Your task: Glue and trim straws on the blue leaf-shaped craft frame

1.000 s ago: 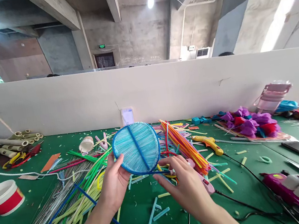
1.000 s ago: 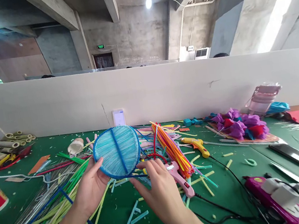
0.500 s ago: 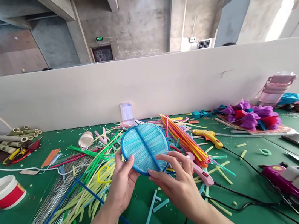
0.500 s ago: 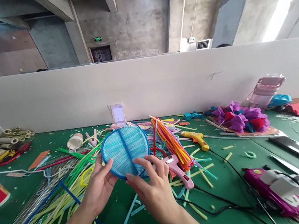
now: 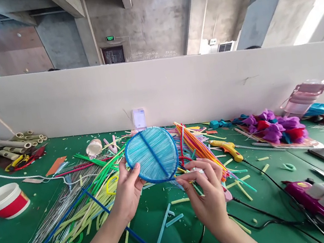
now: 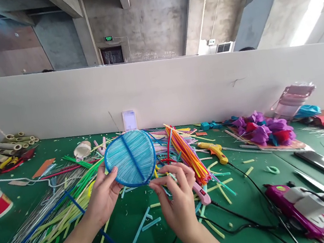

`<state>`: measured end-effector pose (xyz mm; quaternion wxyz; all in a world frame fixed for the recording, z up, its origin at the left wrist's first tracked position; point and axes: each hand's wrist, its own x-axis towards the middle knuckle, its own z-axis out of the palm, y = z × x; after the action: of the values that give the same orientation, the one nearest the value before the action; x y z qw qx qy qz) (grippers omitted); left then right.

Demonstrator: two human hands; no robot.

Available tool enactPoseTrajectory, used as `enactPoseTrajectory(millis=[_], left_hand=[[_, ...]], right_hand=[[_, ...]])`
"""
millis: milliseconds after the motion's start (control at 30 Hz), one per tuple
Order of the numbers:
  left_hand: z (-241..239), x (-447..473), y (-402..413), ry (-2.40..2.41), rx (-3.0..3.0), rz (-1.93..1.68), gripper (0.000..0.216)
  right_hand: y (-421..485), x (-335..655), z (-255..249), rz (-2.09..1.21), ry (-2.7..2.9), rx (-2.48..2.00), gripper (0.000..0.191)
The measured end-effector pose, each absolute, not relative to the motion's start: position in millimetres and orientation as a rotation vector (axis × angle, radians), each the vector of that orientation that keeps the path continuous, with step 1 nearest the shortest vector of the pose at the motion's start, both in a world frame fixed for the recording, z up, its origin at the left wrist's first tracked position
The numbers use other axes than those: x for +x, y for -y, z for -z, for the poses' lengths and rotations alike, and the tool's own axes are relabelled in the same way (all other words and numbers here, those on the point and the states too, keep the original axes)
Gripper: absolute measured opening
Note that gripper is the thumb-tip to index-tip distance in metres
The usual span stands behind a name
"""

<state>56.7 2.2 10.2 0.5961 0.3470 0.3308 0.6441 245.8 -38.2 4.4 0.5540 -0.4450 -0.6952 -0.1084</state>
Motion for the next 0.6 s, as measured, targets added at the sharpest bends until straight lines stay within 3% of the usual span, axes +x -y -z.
enactPoseTrajectory(millis=[233, 400, 533, 600], left_hand=[[-6.8, 42.9, -16.8, -0.806, 0.764, -1.61, 0.045], [-5.2, 47.2, -12.8, -0.805, 0.811, -1.574, 0.051], [-7.0, 52.3, -5.9, -0.809, 0.838, -1.518, 0.055], [-8.0, 54.9, -2.7, -0.796, 0.845, -1.477, 0.052]], right_hand=[[37.2, 257.7, -4.2, 0.23, 1.633, -1.02, 0.024], [39.4, 250.2, -3.0, 0.273, 1.749, -1.004, 0.009], [37.9, 247.2, 1.9, 0.324, 1.829, -1.02, 0.025], [37.5, 246.6, 4.6, 0.362, 1.855, -1.005, 0.025]])
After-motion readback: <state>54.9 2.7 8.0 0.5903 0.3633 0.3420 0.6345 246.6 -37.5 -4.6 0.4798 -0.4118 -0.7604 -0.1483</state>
